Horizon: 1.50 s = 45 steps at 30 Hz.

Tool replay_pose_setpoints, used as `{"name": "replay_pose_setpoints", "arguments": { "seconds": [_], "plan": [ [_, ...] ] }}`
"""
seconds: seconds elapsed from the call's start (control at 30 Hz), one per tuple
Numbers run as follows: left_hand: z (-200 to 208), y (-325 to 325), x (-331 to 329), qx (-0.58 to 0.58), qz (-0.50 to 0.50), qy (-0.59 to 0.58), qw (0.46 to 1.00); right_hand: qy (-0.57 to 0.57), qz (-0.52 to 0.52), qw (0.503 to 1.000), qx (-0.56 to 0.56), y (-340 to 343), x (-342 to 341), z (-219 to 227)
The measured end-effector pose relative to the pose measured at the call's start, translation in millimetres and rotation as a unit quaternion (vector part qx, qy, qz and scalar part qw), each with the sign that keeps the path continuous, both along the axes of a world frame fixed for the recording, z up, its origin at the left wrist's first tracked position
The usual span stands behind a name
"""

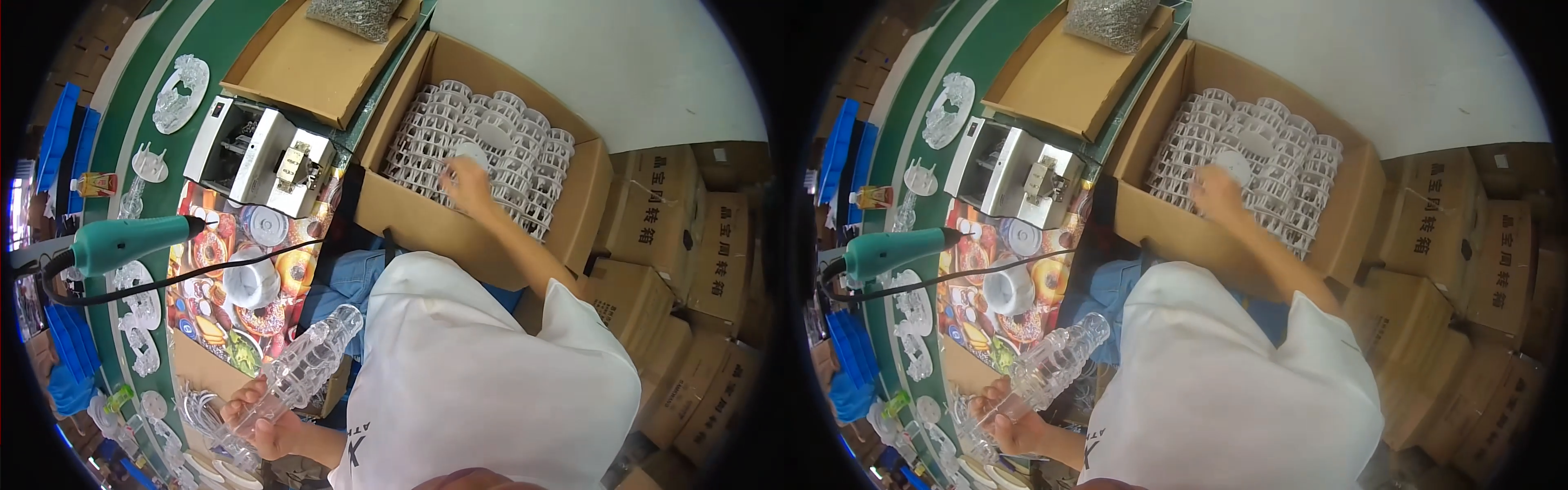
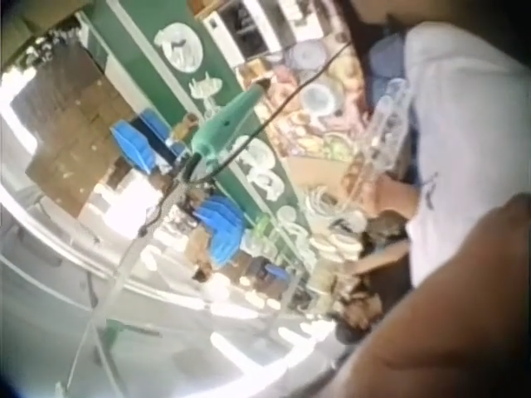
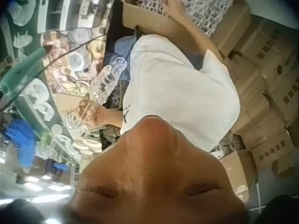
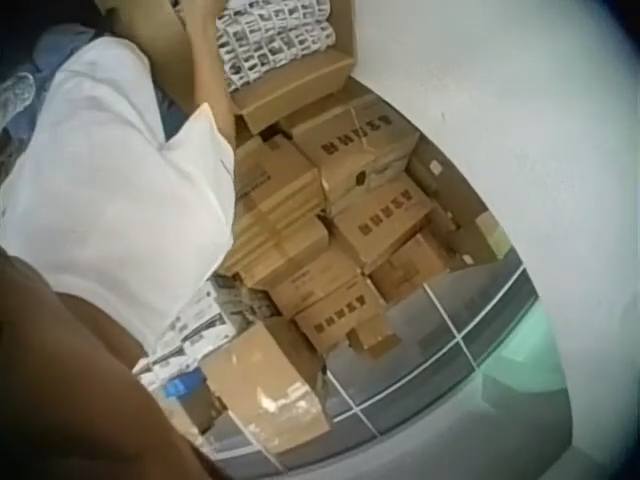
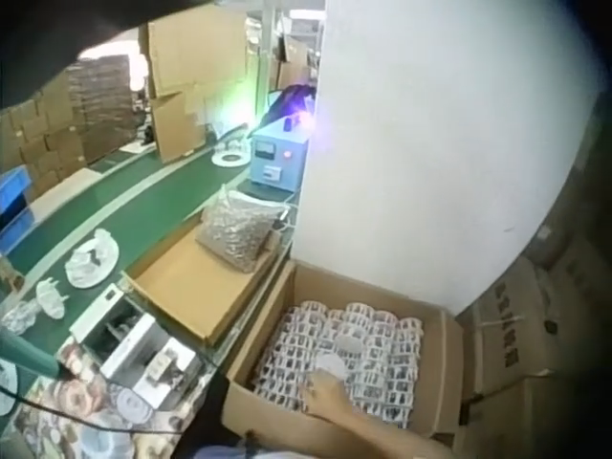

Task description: Assembling plastic electronic components using an electric screwdriver on a factory production line.

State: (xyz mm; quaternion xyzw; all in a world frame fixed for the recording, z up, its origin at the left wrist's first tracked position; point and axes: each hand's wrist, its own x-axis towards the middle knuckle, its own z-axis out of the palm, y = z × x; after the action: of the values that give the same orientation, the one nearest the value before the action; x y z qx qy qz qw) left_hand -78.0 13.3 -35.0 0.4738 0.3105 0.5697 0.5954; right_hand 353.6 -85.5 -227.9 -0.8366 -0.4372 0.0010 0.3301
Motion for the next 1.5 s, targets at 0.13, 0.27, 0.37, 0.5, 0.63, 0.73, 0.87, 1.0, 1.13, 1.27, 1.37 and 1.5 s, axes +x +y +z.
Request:
{"name": "replay_pose_setpoints", "arguments": {
  "seconds": [0.13,0.27,0.37,0.5,0.63,0.73,0.87,1.0,1.13,1.27,1.37,1.5],
  "plan": [
    [-5.2,-2.8,8.3,0.024,-0.003,0.010,1.000,-0.062,-0.042,0.963,-0.260,-31.2,63.5,-62.9],
    [-9.6,-4.5,15.0,0.040,0.006,0.015,0.999,-0.130,0.054,0.933,-0.331,8.2,63.0,-111.6],
    [-11.4,-5.6,20.7,0.046,0.006,0.045,0.998,-0.184,0.074,0.860,-0.470,28.8,63.1,-137.4],
    [-16.1,-9.4,15.6,0.057,-0.027,0.090,0.994,-0.246,0.182,0.780,-0.545,30.7,77.6,-167.1],
    [-23.7,-14.9,17.7,0.037,0.004,0.093,0.995,-0.233,0.229,0.705,-0.629,36.1,72.0,-158.2],
    [-24.0,-9.8,24.7,0.028,-0.003,0.111,0.993,-0.230,0.187,0.713,-0.635,36.4,68.8,-147.8],
    [-27.6,-3.0,30.1,0.020,-0.020,0.103,0.994,-0.193,0.134,0.788,-0.568,26.3,94.5,-103.0],
    [-32.7,0.8,34.1,0.025,-0.035,0.084,0.996,-0.143,0.024,0.890,-0.433,15.7,120.4,-33.7],
    [-29.3,5.2,45.3,0.023,-0.045,0.086,0.995,-0.101,-0.111,0.929,-0.338,9.9,132.1,-28.9],
    [-27.1,3.0,47.5,0.019,-0.058,0.075,0.995,-0.088,-0.175,0.978,-0.067,36.3,107.7,-34.7],
    [-27.5,-0.4,48.6,0.005,-0.012,0.069,0.998,-0.113,-0.127,0.985,-0.036,53.0,94.5,-74.7],
    [-27.4,-3.9,41.6,0.027,-0.041,0.094,0.994,0.009,-0.109,0.941,-0.321,46.6,78.5,-144.8]
  ]
}}
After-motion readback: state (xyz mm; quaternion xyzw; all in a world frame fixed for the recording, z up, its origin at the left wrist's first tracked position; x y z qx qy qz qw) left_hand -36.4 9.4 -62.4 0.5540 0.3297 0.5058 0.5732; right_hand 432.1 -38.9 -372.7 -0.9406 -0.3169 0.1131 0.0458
